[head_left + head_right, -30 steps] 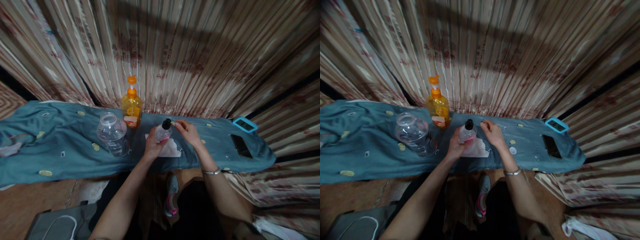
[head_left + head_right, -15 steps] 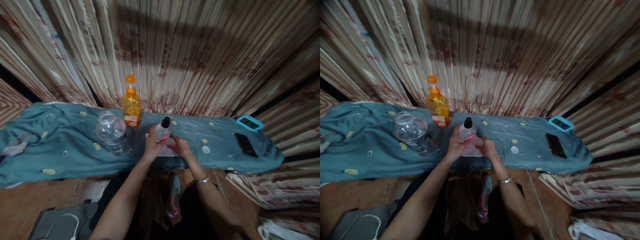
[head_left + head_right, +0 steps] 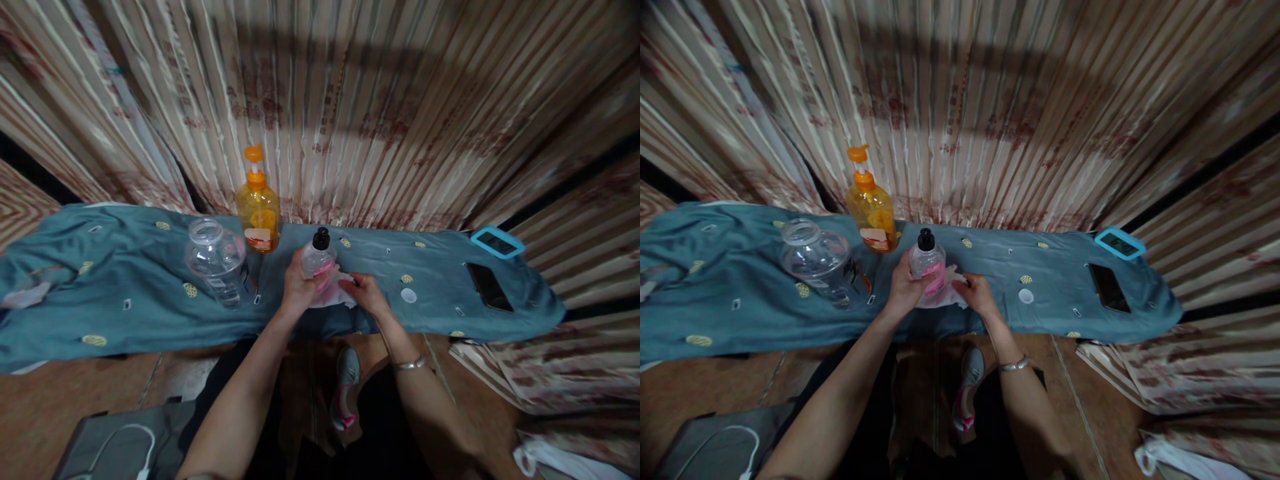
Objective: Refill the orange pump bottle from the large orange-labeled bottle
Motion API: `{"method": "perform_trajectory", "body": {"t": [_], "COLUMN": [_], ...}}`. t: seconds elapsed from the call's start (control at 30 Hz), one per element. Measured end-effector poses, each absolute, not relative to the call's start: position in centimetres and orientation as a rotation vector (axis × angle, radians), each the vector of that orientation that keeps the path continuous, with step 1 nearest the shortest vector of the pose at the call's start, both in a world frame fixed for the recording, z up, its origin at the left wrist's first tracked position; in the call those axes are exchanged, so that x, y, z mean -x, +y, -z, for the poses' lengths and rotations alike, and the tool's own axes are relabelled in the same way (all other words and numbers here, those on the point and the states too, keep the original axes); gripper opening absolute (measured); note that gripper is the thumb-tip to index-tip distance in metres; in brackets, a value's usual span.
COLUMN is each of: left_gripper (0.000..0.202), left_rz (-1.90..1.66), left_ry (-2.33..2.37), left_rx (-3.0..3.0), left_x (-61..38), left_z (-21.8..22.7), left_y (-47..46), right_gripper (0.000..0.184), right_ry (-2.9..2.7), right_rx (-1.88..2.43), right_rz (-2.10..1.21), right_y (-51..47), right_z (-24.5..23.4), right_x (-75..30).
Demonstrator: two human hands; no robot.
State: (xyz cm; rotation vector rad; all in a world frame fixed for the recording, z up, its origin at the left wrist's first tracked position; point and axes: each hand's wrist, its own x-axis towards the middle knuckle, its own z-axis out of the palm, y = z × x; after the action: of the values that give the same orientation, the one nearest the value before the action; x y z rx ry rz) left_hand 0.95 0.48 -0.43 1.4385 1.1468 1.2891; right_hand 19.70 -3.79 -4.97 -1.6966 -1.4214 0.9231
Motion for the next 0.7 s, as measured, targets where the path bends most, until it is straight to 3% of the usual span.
{"method": "perform_trajectory", "body": {"t": [0.37, 0.57, 0.7], "left_gripper": [0.055, 0.049, 0.051], "left_rz": [-1.277, -1.243, -1.228], "left_ry": [1.157, 1.149, 1.180], "left_rx": [-1.440, -1.507, -1.536], "left_x": [-0.9, -1.2, -1.1], "left_z": [0.4, 0.2, 0.1], "left_y": [0.7, 0.3, 0.4], "right_gripper": [0.034, 0.055, 0.065], "right_ry": [-1.050, -1.040, -1.178], "right_rx": [1.438, 1.248, 1.264], "right_rz": [-0.966, -0.862, -0.755], "right_y": [-4.1, -5.4, -5.7], "right_z": [1.7, -2.4, -2.5], "right_x": [-18.5, -15.5, -12.8]}}
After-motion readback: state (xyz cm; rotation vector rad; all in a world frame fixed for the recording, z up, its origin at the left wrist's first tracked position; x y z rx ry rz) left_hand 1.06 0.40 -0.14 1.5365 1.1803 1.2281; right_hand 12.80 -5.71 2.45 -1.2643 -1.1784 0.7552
